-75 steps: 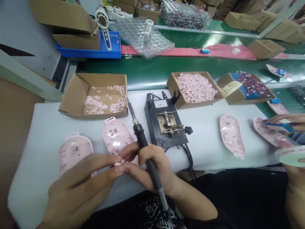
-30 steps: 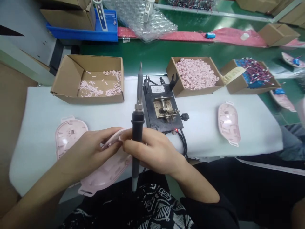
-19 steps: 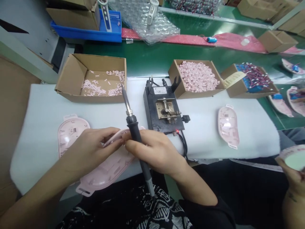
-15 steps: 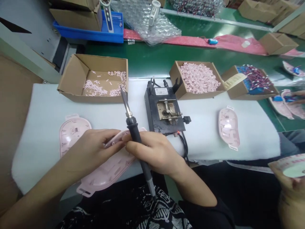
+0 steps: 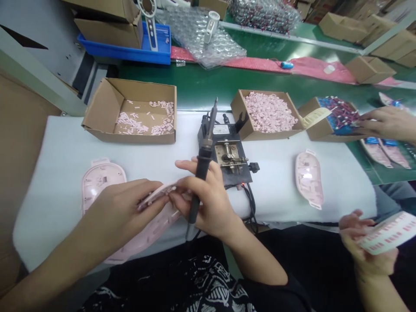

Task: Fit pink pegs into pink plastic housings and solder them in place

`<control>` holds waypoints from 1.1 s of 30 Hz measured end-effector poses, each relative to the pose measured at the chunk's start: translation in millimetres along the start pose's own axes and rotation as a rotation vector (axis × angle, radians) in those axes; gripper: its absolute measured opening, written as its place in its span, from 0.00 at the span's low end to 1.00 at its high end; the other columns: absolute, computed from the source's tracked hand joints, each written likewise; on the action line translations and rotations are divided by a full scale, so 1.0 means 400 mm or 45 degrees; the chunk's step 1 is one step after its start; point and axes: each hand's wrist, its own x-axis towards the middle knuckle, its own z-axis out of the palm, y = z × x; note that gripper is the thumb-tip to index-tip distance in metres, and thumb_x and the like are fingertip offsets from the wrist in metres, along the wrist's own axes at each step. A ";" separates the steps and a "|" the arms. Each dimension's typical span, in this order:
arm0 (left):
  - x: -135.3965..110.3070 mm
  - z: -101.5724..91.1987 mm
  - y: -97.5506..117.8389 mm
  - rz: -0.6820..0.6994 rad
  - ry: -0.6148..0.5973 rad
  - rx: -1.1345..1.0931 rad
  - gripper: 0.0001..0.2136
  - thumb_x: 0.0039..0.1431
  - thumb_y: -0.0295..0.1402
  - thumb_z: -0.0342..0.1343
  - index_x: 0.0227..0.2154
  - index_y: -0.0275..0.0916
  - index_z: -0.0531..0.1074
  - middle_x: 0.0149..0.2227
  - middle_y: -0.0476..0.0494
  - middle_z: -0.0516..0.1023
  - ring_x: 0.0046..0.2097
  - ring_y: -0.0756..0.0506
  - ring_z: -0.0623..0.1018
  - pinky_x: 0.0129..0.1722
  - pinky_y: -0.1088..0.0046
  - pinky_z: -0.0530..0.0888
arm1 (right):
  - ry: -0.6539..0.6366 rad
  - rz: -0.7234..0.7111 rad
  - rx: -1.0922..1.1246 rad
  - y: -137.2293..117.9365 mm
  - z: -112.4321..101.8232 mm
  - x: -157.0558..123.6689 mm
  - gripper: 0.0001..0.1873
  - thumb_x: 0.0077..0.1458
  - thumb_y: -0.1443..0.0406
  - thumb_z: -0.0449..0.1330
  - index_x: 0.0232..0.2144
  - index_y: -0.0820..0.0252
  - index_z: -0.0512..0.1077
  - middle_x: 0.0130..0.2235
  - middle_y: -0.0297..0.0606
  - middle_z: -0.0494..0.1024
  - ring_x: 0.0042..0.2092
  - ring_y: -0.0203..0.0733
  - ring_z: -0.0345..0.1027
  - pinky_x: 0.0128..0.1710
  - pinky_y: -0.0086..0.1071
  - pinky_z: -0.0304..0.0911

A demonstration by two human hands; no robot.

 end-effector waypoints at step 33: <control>0.012 -0.001 0.021 0.000 -0.094 -0.082 0.09 0.61 0.32 0.52 0.25 0.39 0.70 0.23 0.52 0.72 0.25 0.52 0.67 0.27 0.71 0.59 | -0.137 0.078 0.369 -0.007 0.016 -0.011 0.21 0.56 0.76 0.61 0.49 0.52 0.66 0.47 0.37 0.77 0.41 0.37 0.74 0.39 0.34 0.75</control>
